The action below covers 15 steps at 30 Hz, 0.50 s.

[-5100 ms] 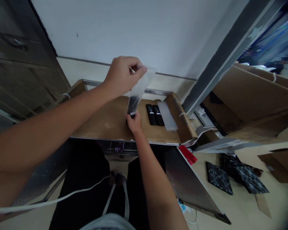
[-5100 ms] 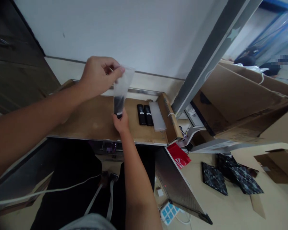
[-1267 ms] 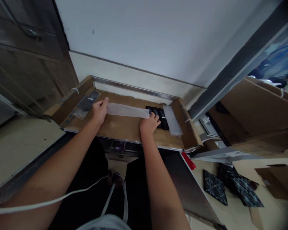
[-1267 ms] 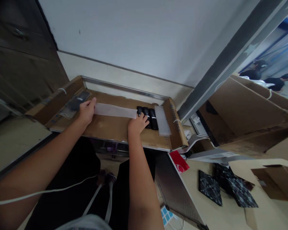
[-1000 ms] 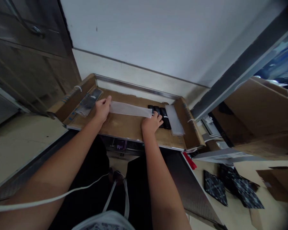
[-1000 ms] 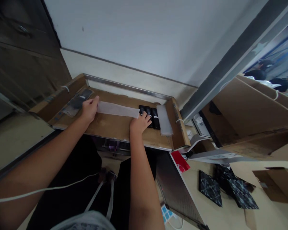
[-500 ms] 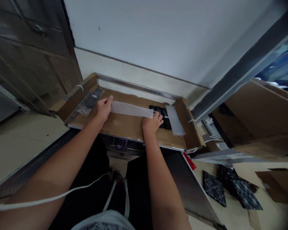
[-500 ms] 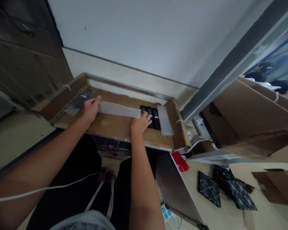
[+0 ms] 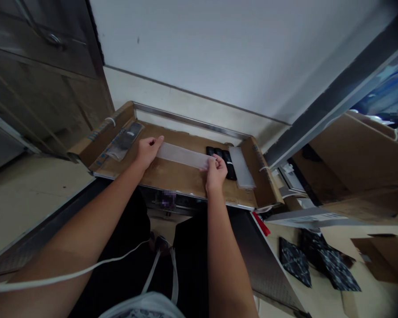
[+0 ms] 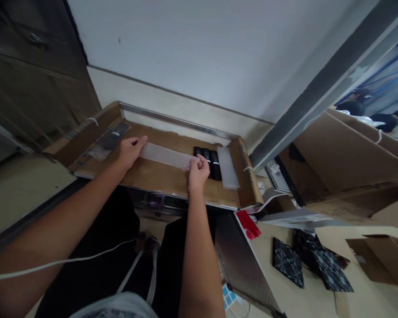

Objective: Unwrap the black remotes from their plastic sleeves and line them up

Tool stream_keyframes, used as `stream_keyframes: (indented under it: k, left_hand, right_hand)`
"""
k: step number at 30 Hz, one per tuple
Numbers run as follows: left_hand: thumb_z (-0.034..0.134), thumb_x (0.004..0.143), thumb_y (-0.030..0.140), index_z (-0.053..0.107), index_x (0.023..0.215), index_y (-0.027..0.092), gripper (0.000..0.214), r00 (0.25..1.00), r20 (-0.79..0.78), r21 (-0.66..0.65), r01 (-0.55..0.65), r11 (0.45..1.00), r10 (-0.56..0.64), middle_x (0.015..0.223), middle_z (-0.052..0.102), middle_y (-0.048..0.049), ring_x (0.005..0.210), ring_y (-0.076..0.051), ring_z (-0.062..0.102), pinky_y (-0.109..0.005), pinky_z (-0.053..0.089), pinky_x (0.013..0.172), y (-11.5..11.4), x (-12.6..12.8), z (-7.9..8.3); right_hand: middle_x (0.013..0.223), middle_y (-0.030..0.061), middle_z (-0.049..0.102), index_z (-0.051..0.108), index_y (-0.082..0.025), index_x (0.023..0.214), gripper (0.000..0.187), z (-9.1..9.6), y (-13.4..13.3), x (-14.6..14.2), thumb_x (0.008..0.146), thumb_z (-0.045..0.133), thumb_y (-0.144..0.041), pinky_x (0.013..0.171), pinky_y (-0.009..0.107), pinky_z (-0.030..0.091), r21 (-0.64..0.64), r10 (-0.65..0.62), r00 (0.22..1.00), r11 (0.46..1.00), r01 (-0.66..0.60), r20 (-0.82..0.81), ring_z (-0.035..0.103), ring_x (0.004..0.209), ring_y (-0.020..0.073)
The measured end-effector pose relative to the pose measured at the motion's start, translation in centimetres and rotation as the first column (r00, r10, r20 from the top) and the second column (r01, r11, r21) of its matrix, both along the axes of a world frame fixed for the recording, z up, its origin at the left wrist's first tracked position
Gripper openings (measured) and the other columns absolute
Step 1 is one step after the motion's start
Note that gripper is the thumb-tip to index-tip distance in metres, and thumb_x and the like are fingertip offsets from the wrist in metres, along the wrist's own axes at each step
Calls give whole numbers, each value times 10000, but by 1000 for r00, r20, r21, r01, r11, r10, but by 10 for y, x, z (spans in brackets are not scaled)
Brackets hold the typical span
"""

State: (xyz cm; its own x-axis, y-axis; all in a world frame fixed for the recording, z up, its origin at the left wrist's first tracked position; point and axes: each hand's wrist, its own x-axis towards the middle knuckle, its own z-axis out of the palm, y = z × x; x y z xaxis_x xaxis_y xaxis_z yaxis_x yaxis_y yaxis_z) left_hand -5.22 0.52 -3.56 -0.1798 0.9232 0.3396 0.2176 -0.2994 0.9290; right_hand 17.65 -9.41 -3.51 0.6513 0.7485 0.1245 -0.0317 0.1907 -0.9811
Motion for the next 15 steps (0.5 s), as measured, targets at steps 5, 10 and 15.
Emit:
stream_keyframes:
  k: [5, 10, 15]
  left_hand:
    - [640, 864, 425, 564, 544, 189, 404, 1000, -7, 11, 12, 1000, -12, 538, 439, 15, 549, -128, 374, -284, 272, 547, 1, 0, 0]
    - [638, 862, 407, 642, 614, 180, 336, 1000, -18, 1, 24, 1000, -24, 595, 531, 3, 593, -136, 441, -270, 310, 576, 4, -1, -4]
    - [638, 862, 420, 632, 596, 176, 361, 998, -36, 5, 47, 999, -47, 573, 508, 9, 578, -131, 423, -272, 296, 571, 5, -2, -6]
  right_hand:
    - [722, -31, 527, 647, -162, 1043, 372, -4, -5, 4, 806, 579, -440, 430, 205, 421, -45, -24, 998, 999, 27, 61, 451, 550, 105]
    - [694, -46, 500, 658, -174, 1005, 335, -5, -10, 3, 809, 563, -429, 399, 188, 350, -59, -40, 998, 997, 43, 51, 415, 514, 99]
    - [666, -50, 529, 667, -172, 998, 368, -9, -11, 6, 804, 623, -482, 461, 199, 399, -160, -43, 991, 985, 62, 124, 452, 541, 110]
